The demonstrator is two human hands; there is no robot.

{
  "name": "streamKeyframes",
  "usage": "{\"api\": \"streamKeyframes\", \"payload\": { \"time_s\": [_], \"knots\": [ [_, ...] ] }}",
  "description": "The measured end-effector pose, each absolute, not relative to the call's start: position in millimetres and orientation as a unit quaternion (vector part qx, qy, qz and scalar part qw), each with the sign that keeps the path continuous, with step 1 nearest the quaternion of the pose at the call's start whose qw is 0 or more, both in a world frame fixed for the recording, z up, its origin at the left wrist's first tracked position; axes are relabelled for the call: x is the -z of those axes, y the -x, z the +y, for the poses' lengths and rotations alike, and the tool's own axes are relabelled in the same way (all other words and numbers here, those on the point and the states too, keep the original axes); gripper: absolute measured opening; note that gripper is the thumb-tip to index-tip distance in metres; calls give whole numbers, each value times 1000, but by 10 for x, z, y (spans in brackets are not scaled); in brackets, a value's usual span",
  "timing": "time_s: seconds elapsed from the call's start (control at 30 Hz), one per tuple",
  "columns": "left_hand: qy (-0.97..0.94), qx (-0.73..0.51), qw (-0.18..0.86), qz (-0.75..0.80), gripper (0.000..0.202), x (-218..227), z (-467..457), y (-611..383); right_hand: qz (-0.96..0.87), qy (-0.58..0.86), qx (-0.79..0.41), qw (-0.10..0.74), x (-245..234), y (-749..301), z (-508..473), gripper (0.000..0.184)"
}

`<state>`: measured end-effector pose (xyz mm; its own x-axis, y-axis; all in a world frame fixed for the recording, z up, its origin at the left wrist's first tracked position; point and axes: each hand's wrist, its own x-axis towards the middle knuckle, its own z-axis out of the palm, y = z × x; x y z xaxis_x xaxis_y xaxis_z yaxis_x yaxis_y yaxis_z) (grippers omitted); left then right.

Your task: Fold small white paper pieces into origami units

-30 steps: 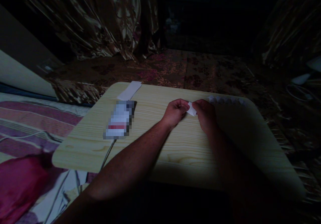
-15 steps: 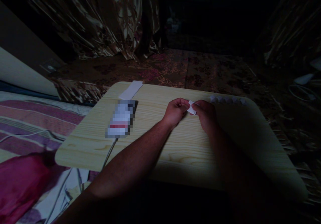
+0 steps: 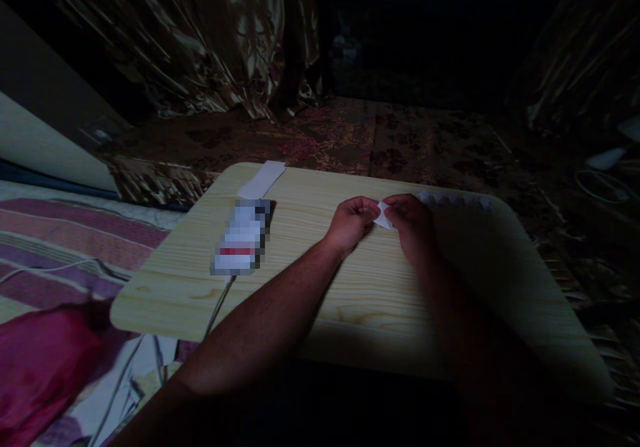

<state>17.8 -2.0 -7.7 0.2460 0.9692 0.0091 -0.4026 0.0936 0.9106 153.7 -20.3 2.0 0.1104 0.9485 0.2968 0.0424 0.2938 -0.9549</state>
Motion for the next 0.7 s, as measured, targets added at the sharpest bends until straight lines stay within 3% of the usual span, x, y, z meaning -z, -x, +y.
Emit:
{"api": "streamKeyframes", "payload": {
  "time_s": [0.7],
  "knots": [
    [-478, -546, 575, 378, 21, 96, -14, -176, -556, 440, -418, 568, -9, -1548, -188, 23]
  ]
}}
